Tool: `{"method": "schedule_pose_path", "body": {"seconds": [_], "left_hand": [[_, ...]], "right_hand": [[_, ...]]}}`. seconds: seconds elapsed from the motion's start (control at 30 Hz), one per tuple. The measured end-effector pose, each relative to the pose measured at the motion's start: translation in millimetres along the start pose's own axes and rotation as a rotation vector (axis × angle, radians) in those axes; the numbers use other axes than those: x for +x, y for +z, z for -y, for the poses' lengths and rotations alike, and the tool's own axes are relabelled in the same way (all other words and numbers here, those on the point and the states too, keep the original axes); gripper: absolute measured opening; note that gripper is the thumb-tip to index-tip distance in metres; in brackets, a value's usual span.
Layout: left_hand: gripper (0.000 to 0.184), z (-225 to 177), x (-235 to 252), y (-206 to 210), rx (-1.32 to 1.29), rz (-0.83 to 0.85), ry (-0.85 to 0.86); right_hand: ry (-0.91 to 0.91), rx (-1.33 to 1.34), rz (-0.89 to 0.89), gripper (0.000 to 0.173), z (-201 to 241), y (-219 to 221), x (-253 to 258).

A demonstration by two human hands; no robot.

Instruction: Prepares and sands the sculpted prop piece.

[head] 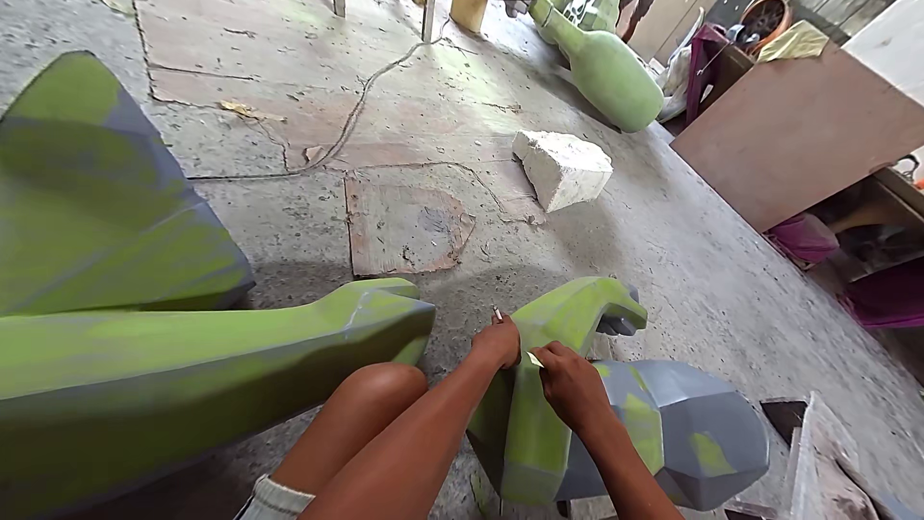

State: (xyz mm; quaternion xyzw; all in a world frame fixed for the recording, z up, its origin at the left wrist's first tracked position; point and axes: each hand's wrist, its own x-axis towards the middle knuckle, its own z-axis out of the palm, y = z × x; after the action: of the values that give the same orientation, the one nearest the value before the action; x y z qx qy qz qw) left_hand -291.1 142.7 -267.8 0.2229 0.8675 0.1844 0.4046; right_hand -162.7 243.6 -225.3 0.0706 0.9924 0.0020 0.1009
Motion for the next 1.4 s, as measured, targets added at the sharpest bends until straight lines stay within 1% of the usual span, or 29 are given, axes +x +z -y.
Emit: {"method": "schedule_pose_path", "body": {"seconds": [0.13, 0.2, 0.33, 0.43, 0.5, 0.57, 0.63, 0.73, 0.83, 0.93, 1.0, 1.07, 1.17, 1.27, 1.33, 1.4], "left_hand": [[0.089, -2.0, -2.5, -2.2, 0.028, 0.02, 0.005], [0.09, -0.4, 0.4, -2.8, 0.018, 0.03, 0.0], [0.084, 6.3, 6.7, -4.6, -0.02, 0.038, 0.002], [0.087, 7.0, 1.5, -15.6, -0.024, -0.013, -0.027], [0.088, 5.9, -3.4, -23.7, -0.022, -0.044, -0.029], [0.086, 3.5, -7.6, -28.8, -0.036, -0.068, -0.02], [0.086, 1.6, -9.4, -31.0, -0.051, -0.074, -0.012], [0.084, 0.4, -11.4, -38.0, -0.05, -0.048, -0.027], [0.084, 2.4, -16.9, -49.2, -0.046, -0.119, -0.082], [0.082, 5.4, -23.4, -60.7, -0.055, -0.207, -0.143], [0.082, 7.0, -25.8, -65.3, -0.066, -0.233, -0.156], [0.086, 7.7, -26.7, -65.5, -0.079, -0.249, -0.164], [0.091, 6.5, -24.9, -63.2, -0.068, -0.262, -0.182], [0.088, 6.1, -25.3, -62.9, -0.082, -0.257, -0.178], [0.086, 4.3, -25.2, -62.9, -0.094, -0.258, -0.172], [0.088, 2.7, -24.9, -61.7, -0.103, -0.247, -0.164]], "right_hand": [[0.079, -0.049, 0.036, 0.032, 5.8, 9.5, 7.1], [0.105, -0.057, 0.09, 0.034, 15.3, 9.5, 5.4], [0.054, -0.056, 0.142, 0.036, 21.2, 7.9, -8.0], [-0.001, -0.045, 0.157, 0.034, 15.0, 4.6, -12.0], [0.001, -0.017, 0.153, 0.033, 11.0, -3.0, -8.2], [0.035, 0.01, 0.08, 0.034, 8.0, -7.2, 0.4], [0.097, 0.001, 0.028, 0.036, 8.2, -1.3, 10.9], [0.195, -0.036, 0.078, 0.036, 22.2, 6.3, 15.5], [0.199, -0.061, 0.1, 0.036, 35.5, 9.9, 6.9], [0.114, -0.06, 0.085, 0.035, 41.1, 17.4, -7.4], [0.039, -0.041, 0.118, 0.03, 37.6, 11.8, -10.1], [-0.063, 0.03, 0.147, 0.03, 25.5, 0.4, -5.4], [-0.323, 0.062, 0.06, 0.032, -3.6, -12.5, 9.0], [-0.605, -0.044, -0.02, 0.034, -28.5, -11.0, 24.7], [-0.713, -0.082, -0.014, 0.037, -38.2, -5.3, 30.5], [-0.765, -0.073, 0.014, 0.039, -44.3, 1.7, 31.8]]}}
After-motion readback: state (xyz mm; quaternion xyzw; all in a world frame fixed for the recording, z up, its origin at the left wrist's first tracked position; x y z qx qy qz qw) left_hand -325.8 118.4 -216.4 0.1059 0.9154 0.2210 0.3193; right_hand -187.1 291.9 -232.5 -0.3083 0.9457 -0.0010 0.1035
